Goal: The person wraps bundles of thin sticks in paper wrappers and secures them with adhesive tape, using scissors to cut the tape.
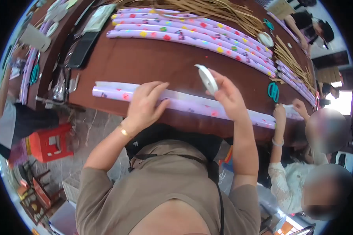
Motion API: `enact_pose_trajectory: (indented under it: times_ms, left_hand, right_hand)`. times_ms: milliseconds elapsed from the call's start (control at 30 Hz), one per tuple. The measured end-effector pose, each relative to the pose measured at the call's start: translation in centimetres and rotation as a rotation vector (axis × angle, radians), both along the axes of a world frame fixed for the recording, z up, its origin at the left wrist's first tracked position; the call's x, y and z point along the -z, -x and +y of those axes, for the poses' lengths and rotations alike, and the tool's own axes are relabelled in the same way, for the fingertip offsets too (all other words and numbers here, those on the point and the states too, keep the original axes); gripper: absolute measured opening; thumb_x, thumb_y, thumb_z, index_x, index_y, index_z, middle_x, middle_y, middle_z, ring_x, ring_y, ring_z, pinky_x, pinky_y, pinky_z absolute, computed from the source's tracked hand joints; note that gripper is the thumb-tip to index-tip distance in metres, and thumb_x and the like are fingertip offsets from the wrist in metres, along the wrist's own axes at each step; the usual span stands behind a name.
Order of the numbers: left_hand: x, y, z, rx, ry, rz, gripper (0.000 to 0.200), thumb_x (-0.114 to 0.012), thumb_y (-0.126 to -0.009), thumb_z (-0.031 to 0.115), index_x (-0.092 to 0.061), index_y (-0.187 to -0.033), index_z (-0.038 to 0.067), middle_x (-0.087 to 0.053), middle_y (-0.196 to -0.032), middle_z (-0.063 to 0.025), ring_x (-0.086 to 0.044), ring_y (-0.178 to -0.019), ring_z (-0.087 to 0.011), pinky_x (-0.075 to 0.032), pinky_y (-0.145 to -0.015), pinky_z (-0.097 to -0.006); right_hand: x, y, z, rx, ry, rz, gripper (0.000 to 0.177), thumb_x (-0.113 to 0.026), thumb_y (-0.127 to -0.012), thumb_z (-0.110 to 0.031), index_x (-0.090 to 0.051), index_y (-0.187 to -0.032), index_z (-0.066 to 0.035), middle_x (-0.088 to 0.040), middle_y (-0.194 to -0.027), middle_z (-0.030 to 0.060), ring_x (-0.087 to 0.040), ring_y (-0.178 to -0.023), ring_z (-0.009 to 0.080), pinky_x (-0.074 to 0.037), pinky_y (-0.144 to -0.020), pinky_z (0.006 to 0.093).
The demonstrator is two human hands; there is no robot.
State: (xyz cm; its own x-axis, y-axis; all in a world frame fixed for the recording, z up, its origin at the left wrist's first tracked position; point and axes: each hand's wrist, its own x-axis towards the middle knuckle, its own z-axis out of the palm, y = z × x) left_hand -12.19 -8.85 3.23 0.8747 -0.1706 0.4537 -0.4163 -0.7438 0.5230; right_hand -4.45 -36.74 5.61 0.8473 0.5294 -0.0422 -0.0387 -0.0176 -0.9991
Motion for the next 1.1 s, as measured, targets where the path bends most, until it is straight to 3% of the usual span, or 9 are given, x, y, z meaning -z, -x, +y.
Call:
enact_pose_trajectory:
  times_ms: [133, 233, 367, 533, 667, 733, 900, 967, 1100]
  left_hand:
    - [-1.0, -1.1, -2.0, 0.044, 0.423, 0.167, 0.048, -0.068, -0.091, 0.015, -0.054, -0.136, 0.002, -0.061, -0.124, -0.0145, -0.06, -0.113, -0.0261, -0.046, -0.098, -0.0348]
    - [-1.2, -1.9, -2.6, 0.132, 1.152, 0.597, 0.043, -0.061, -0.1, 0.021, -0.054, -0.136, 0.0, -0.064, -0.122, -0.0093, -0.061, -0.11, -0.0151, -0.048, -0.095, -0.0303]
    - [-1.7, -2.8, -2.7, 0.07, 1.409, 0.621, 0.035, -0.064, -0.098, 0.016, -0.058, -0.128, -0.001, -0.068, -0.109, -0.0069, -0.064, -0.097, -0.0121, -0.052, -0.088, -0.0267]
    - [-1.8, -3.8, -2.3, 0.008, 1.439, 0.633, 0.031, -0.069, -0.093, 0.009, -0.061, -0.122, 0.001, -0.067, -0.103, -0.0059, -0.065, -0.094, -0.0113, -0.053, -0.083, -0.0261]
    - [-2.0, -3.9, -1.2, -0.065, 1.307, 0.503, 0.028, -0.068, -0.093, 0.007, -0.063, -0.119, 0.001, -0.068, -0.105, -0.0062, -0.064, -0.092, -0.0104, -0.052, -0.082, -0.0251]
    - [-2.0, -3.8, -0.2, -0.103, 1.285, 0.423, 0.027, -0.068, -0.093, 0.006, -0.063, -0.119, 0.001, -0.068, -0.105, -0.0057, -0.064, -0.091, -0.0102, -0.051, -0.082, -0.0243]
    - [-0.2, -1.5, 4.3, -0.378, 0.646, -0.064, 0.021, -0.067, -0.09, 0.003, -0.066, -0.111, 0.001, -0.069, -0.097, -0.0063, -0.065, -0.084, -0.0142, -0.051, -0.076, -0.0256]
    - [0.2, 0.1, 6.8, -0.441, 0.34, -0.148, 0.014, -0.07, -0.085, 0.004, -0.069, -0.099, 0.004, -0.067, -0.098, -0.0102, -0.065, -0.085, -0.0241, -0.051, -0.074, -0.0333]
    - [1.9, 2.1, 12.1, -0.6, -0.069, -0.196, 0.009, -0.069, -0.083, 0.011, -0.069, -0.093, 0.009, -0.068, -0.098, -0.0052, -0.061, -0.098, -0.0267, -0.045, -0.085, -0.0394]
  right_hand:
    - [0.9, 2.5, 4.0, -0.119, -0.131, -0.161, 0.042, -0.063, -0.095, -0.029, -0.055, -0.122, 0.002, -0.036, -0.155, 0.0213, -0.042, -0.137, 0.0287, -0.034, -0.112, 0.0427]
    - [2.3, 3.1, 4.9, -0.109, -0.247, -0.113, 0.044, -0.065, -0.092, -0.033, -0.057, -0.118, 0.002, -0.038, -0.153, 0.0226, -0.043, -0.137, 0.029, -0.031, -0.113, 0.0424]
    - [2.3, 2.9, 4.6, -0.111, -0.223, -0.149, 0.031, -0.061, -0.085, -0.019, -0.056, -0.106, 0.002, -0.038, -0.152, 0.0253, -0.043, -0.138, 0.0318, -0.034, -0.112, 0.0426]
    - [2.1, 3.3, 4.5, -0.133, -0.102, -0.171, 0.028, -0.059, -0.081, -0.018, -0.058, -0.102, 0.001, -0.041, -0.151, 0.0262, -0.048, -0.133, 0.0305, -0.035, -0.11, 0.0417]
    - [1.9, 2.6, 4.4, -0.128, 0.078, -0.269, 0.023, -0.056, -0.082, -0.021, -0.059, -0.091, 0.001, -0.048, -0.148, 0.0229, -0.054, -0.121, 0.0248, -0.04, -0.102, 0.0374]
    - [1.8, 2.6, 4.6, -0.107, 0.074, -0.247, 0.033, -0.053, -0.084, -0.025, -0.061, -0.099, 0.003, -0.051, -0.144, 0.0228, -0.055, -0.118, 0.0244, -0.04, -0.102, 0.037]
    - [4.3, 2.1, 3.7, 0.012, -0.027, -0.035, 0.065, -0.052, -0.095, -0.043, -0.055, -0.133, 0.01, -0.06, -0.123, 0.0149, -0.058, -0.095, 0.0185, -0.047, -0.096, 0.036]
    - [4.4, 2.1, 3.8, 0.008, -0.031, -0.039, 0.067, -0.051, -0.097, -0.047, -0.056, -0.131, 0.01, -0.059, -0.122, 0.0157, -0.058, -0.096, 0.0195, -0.047, -0.096, 0.0368]
    - [3.9, 1.8, 4.6, 0.038, 0.042, -0.052, 0.072, -0.047, -0.101, -0.055, -0.056, -0.128, 0.012, -0.059, -0.122, 0.0187, -0.06, -0.099, 0.0241, -0.047, -0.096, 0.0399]
